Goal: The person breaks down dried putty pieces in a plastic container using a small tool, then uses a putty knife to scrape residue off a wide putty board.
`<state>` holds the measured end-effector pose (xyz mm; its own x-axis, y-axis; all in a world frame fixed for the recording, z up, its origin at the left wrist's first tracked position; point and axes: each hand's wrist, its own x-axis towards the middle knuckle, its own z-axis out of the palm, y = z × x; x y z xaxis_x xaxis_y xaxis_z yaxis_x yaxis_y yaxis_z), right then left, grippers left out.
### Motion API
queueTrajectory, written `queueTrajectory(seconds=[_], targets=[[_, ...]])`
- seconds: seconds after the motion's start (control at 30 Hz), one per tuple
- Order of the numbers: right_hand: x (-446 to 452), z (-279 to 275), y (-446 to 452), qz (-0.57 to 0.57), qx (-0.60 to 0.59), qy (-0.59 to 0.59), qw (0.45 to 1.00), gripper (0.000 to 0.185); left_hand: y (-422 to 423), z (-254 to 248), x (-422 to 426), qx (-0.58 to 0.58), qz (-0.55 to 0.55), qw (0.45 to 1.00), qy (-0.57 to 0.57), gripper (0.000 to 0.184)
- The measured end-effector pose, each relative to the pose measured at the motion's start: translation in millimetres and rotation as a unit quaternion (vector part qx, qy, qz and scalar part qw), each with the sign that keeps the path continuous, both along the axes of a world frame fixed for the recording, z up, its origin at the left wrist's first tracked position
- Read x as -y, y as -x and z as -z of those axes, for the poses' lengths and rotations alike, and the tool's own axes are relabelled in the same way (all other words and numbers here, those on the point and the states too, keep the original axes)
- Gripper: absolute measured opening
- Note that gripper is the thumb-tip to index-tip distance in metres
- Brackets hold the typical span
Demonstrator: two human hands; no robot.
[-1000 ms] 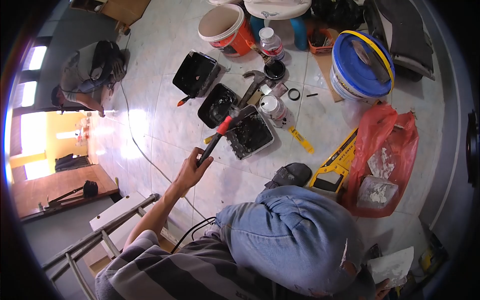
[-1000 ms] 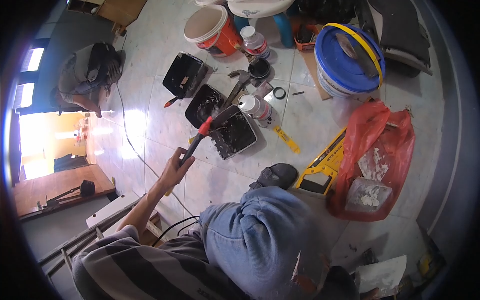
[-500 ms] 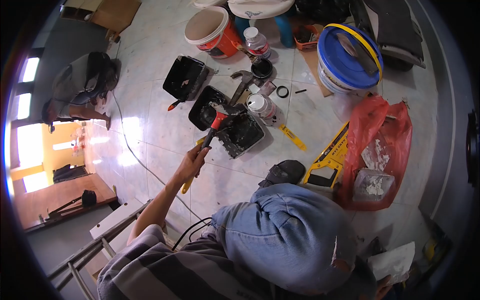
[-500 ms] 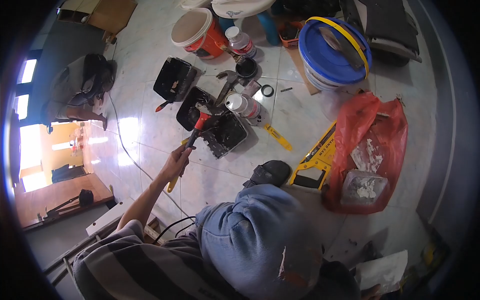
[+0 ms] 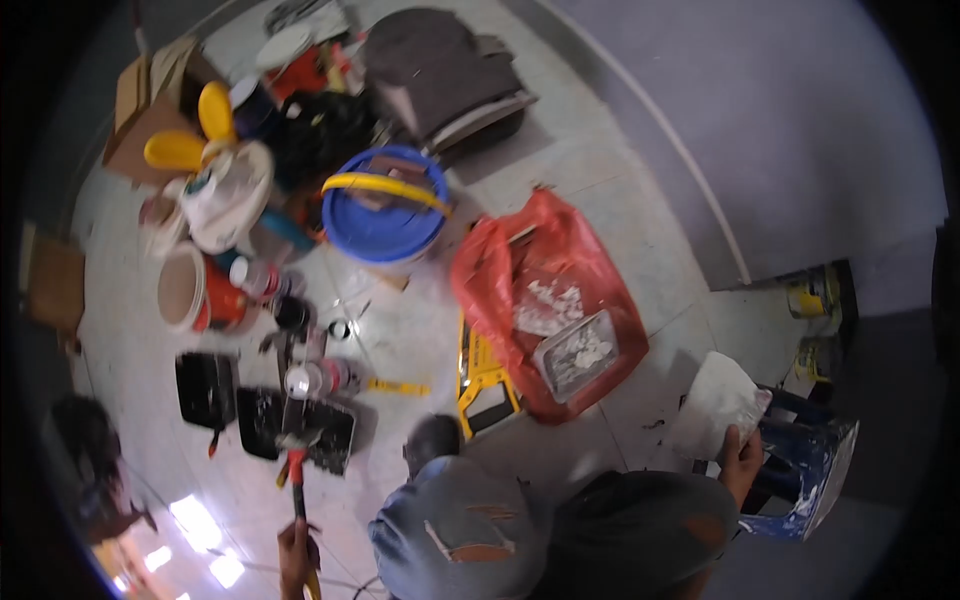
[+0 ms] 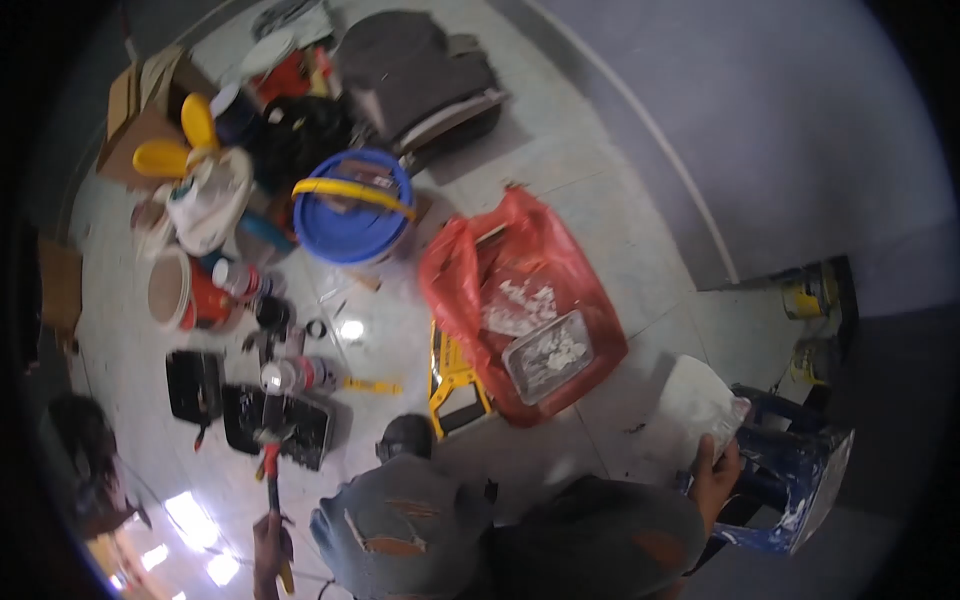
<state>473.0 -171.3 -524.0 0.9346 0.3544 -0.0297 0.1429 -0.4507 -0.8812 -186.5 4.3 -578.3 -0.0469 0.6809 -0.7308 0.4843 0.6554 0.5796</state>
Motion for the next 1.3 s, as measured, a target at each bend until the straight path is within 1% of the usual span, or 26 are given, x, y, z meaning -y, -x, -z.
queueTrajectory(seconds=[0.07, 0.13, 0.17, 0.2, 0.23, 0.27, 0.3, 0.33, 0.37, 0.4, 0.47, 0.53, 0.57, 0.6, 0.67, 0.77, 0.87, 0.9, 0.93, 1.0, 1.03, 1.07, 1.13, 1.2, 1.27, 1.3], targets=[[-23.1, -0.9, 10.2, -0.022, 0.007, 0.032, 0.999, 0.035, 21.7, 15.8, 9.0, 0.048, -0.071, 0.995, -0.043, 0.047], [-42.2, -11.2, 1.0, -0.027, -0.006, 0.019, 0.999, 0.034, 1.3, -27.5, -10.6, 0.028, -0.018, 0.996, -0.082, 0.020], [-42.5, -13.9, 1.2, -0.043, -0.027, 0.016, 0.999, 0.033, 7.8, -25.4, -9.1, -0.048, 0.167, 0.950, -0.257, 0.018], [-50.6, -15.3, -2.6, -0.065, -0.048, -0.002, 0.997, 0.032, -0.7, -26.8, -19.7, -0.062, 0.159, 0.947, -0.272, 0.018], [-56.0, -18.3, -1.4, -0.074, -0.039, -0.007, 0.996, 0.032, -19.4, -34.0, -40.6, 0.031, 0.039, 0.971, -0.234, 0.030], [-59.3, -13.3, -6.1, -0.097, -0.031, -0.023, 0.995, 0.032, -40.2, -44.6, -49.6, 0.123, -0.091, 0.966, -0.207, 0.045], [-57.0, -3.5, -2.7, -0.060, -0.012, -0.025, 0.998, 0.031, -53.6, -48.4, -73.2, 0.143, -0.032, 0.968, -0.204, 0.037], [-56.3, 9.3, -0.4, -0.022, 0.007, -0.026, 0.999, 0.031, -98.2, -72.3, -108.4, 0.161, 0.007, 0.971, -0.177, 0.031], [-66.0, 22.8, -20.3, -0.108, -0.014, -0.020, 0.994, 0.033, -130.7, -78.1, -125.7, 0.160, 0.063, 0.964, -0.201, 0.025], [-70.0, 20.8, -20.4, -0.156, -0.076, -0.051, 0.983, 0.036, -164.2, -82.0, -146.4, 0.160, 0.115, 0.954, -0.226, 0.022], [-88.3, 35.1, -13.7, -0.195, -0.135, -0.117, 0.964, 0.037, -224.0, -73.8, -166.9, 0.202, 0.157, 0.949, -0.184, 0.022], [-96.9, 49.3, -8.6, -0.199, -0.141, -0.112, 0.963, 0.038, -298.0, -55.2, -188.6, 0.299, 0.272, 0.893, -0.200, 0.026], [-98.3, 53.2, -7.0, -0.191, -0.141, -0.102, 0.966, 0.039, -336.5, -58.7, -189.6, 0.335, 0.321, 0.854, -0.234, 0.031], [-99.9, 47.5, -1.2, -0.191, -0.142, -0.104, 0.966, 0.039, -371.4, -55.3, -192.3, 0.389, 0.377, 0.809, -0.227, 0.034], [-107.4, 25.0, 15.3, -0.153, -0.145, -0.096, 0.973, 0.045, -432.1, -45.2, -179.5, 0.425, 0.423, 0.745, -0.292, 0.035], [-96.2, 25.6, 10.4, -0.118, -0.174, -0.151, 0.966, 0.049, -497.1, -32.2, -145.5, 0.457, 0.458, 0.733, -0.210, 0.041], [-82.2, 22.7, 16.5, -0.050, -0.204, -0.201, 0.957, 0.048, -521.7, -22.6, -115.8, 0.460, 0.466, 0.733, -0.185, 0.042], [-81.7, 5.4, 25.8, -0.033, -0.206, -0.169, 0.963, 0.048, -524.5, -15.0, -110.4, 0.460, 0.472, 0.725, -0.198, 0.043], [-73.7, 16.9, 23.6, -0.018, -0.202, -0.170, 0.964, 0.048, -523.4, -13.7, -104.1, 0.464, 0.482, 0.718, -0.190, 0.043], [-63.1, 59.6, 21.4, 0.009, -0.190, -0.256, 0.948, 0.047, -517.8, -9.2, -93.8, 0.442, 0.455, 0.754, -0.170, 0.035], [-63.2, 60.9, 22.6, -0.036, -0.214, -0.296, 0.930, 0.042, -517.9, -4.2, -91.0, 0.472, 0.451, 0.749, -0.117, 0.035], [-64.1, 60.5, 22.2, -0.018, -0.212, -0.295, 0.931, 0.042, -516.8, 1.1, -87.8, 0.462, 0.459, 0.752, -0.105, 0.034], [-62.3, 54.4, 29.7, -0.020, -0.244, -0.285, 0.927, 0.039, -517.7, 10.7, -85.3, 0.432, 0.500, 0.745, -0.092, 0.034], [-64.1, 60.3, 28.1, -0.020, -0.255, -0.317, 0.913, 0.038, -514.9, 30.9, -83.6, 0.381, 0.520, 0.754, -0.125, 0.031], [-60.3, 57.6, 26.9, -0.019, -0.285, -0.326, 0.901, 0.033, -516.8, 7.1, -79.7, 0.352, 0.515, 0.777, -0.084, 0.026], [-60.4, 59.9, 26.5, -0.028, -0.262, -0.312, 0.913, 0.030, -518.1, 6.9, -78.5, 0.377, 0.508, 0.771, -0.079, 0.025]])
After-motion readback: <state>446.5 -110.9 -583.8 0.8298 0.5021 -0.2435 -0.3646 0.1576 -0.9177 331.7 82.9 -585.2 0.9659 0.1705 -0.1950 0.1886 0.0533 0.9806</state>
